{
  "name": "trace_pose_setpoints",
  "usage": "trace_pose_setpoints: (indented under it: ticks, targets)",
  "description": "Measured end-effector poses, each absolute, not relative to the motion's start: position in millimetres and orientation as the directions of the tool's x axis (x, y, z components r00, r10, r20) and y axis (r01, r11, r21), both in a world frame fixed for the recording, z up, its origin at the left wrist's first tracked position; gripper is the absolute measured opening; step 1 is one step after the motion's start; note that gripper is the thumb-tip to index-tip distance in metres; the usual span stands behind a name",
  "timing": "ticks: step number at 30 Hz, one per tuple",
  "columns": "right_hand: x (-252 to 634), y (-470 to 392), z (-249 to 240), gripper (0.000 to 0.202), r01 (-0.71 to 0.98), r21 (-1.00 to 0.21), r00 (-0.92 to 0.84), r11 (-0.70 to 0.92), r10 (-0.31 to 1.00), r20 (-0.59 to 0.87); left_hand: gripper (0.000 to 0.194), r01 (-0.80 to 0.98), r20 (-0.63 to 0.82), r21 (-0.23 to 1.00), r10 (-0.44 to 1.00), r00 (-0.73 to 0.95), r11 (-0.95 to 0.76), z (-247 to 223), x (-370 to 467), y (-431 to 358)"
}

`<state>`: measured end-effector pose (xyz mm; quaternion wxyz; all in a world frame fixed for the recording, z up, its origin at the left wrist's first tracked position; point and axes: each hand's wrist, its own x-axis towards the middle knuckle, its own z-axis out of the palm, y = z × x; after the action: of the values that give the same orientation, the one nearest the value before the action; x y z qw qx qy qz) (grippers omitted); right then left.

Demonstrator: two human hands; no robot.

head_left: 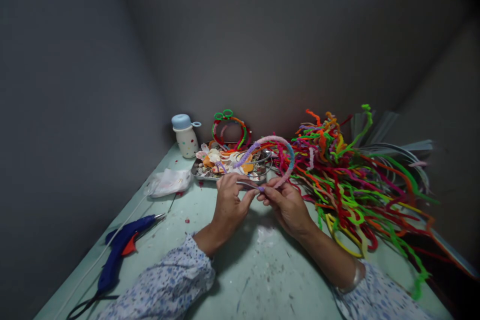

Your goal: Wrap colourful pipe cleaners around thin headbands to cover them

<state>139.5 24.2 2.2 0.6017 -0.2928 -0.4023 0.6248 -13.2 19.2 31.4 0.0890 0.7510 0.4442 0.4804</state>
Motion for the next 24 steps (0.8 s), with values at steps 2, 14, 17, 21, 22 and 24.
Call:
trace_pose_setpoints:
  ticks: [2, 14, 17, 21, 22, 24]
  targets:
    - [139.1, 24.9, 1.3, 0.022, -0.505, -0.861, -0.087, 0.058, 0.989, 0.118, 0.005, 0.585, 0.627, 0.570, 0.766, 0.145, -0.577, 33.5, -12.6, 17.9]
    - [138.8, 25.4, -4.0, 0.017, -0.371, -0.908, 0.037, 0.193, 0.980, 0.194, 0.008, 0.605, 0.542, 0.614, 0.828, 0.144, -0.507, 40.6, -11.6, 17.3]
    - [137.5, 23.5, -1.5, 0.016, -0.324, -0.922, 0.042, 0.212, 0.977, 0.209, 0.009, 0.597, 0.533, 0.624, 0.834, 0.147, -0.504, 39.0, -11.8, 17.5]
    - [136.2, 21.9, 2.0, 0.016, -0.277, -0.932, 0.050, 0.232, 0.972, 0.228, 0.010, 0.581, 0.506, 0.654, 0.851, 0.140, -0.485, 37.1, -11.9, 17.7]
    - [136.0, 21.7, 2.5, 0.016, -0.269, -0.934, 0.054, 0.236, 0.972, 0.230, 0.010, 0.575, 0.496, 0.664, 0.857, 0.138, -0.478, 36.9, -11.8, 17.9]
    - [136.0, 21.6, 3.2, 0.017, -0.258, -0.936, 0.060, 0.238, 0.971, 0.230, 0.011, 0.561, 0.477, 0.686, 0.868, 0.135, -0.464, 36.8, -11.6, 18.2]
